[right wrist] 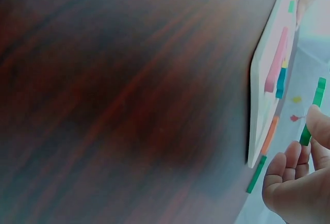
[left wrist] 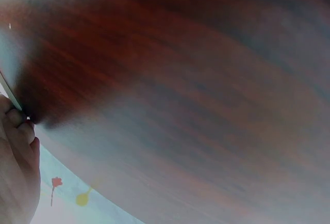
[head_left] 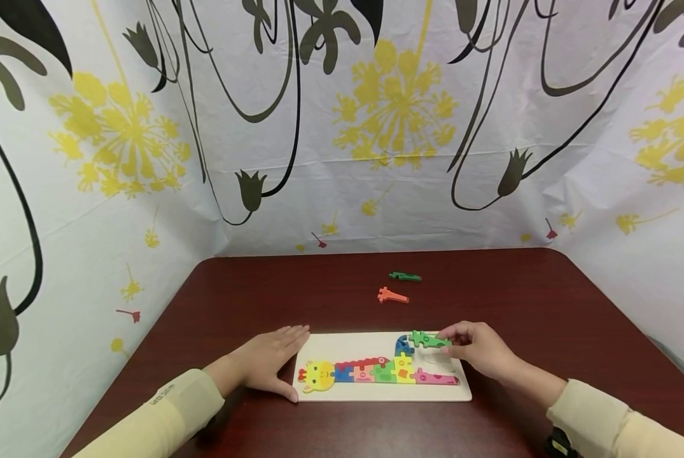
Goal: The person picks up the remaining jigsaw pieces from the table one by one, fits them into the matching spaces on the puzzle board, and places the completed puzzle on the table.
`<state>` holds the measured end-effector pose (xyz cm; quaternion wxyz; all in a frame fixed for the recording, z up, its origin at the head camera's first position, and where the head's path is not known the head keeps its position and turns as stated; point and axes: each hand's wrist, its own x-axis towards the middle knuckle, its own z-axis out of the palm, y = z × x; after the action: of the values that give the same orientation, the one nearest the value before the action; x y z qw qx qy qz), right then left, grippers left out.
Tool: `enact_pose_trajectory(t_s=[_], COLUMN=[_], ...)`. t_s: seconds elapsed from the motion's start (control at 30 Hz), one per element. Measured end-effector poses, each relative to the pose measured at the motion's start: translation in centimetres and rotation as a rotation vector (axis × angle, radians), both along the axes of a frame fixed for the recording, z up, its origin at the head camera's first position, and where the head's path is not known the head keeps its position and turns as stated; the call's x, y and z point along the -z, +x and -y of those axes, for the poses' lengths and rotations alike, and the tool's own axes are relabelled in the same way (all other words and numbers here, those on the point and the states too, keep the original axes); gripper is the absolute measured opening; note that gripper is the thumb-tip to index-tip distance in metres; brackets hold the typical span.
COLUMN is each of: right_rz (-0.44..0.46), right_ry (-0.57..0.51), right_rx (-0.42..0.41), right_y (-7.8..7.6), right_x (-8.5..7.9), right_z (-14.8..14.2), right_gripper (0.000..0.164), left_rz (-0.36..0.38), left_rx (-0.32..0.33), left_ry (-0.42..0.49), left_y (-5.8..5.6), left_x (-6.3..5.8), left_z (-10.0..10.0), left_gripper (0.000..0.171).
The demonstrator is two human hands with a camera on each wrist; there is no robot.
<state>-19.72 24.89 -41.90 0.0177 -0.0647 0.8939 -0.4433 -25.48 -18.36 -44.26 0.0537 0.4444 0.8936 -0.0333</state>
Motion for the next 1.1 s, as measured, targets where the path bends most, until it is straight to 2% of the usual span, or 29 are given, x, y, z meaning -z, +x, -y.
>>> enact_pose_trajectory(t_s=[0.3, 0.7, 1.1], right_rz=[0.052, 0.077, 0.057], right_ry=[-0.002, -0.002, 0.025], right_rx=[-0.014, -0.040, -0.058], right_y=[0.5, 0.6, 0.7], right_x=[0.5, 1.2, 1.5], right_z=[0.2, 0.2, 0.4], right_gripper=[0.016, 0.018, 0.016], left_rz=[0.000, 0.001, 0.004], left_rx=[0.000, -0.005, -0.006], left_ry=[0.002, -0.011, -0.013], left_y=[0.1, -0.1, 0.0], left_x=[0.0, 0.0, -0.1], left_z=[0.0, 0.0, 0.0], left_gripper=[0.119, 0.120, 0.120])
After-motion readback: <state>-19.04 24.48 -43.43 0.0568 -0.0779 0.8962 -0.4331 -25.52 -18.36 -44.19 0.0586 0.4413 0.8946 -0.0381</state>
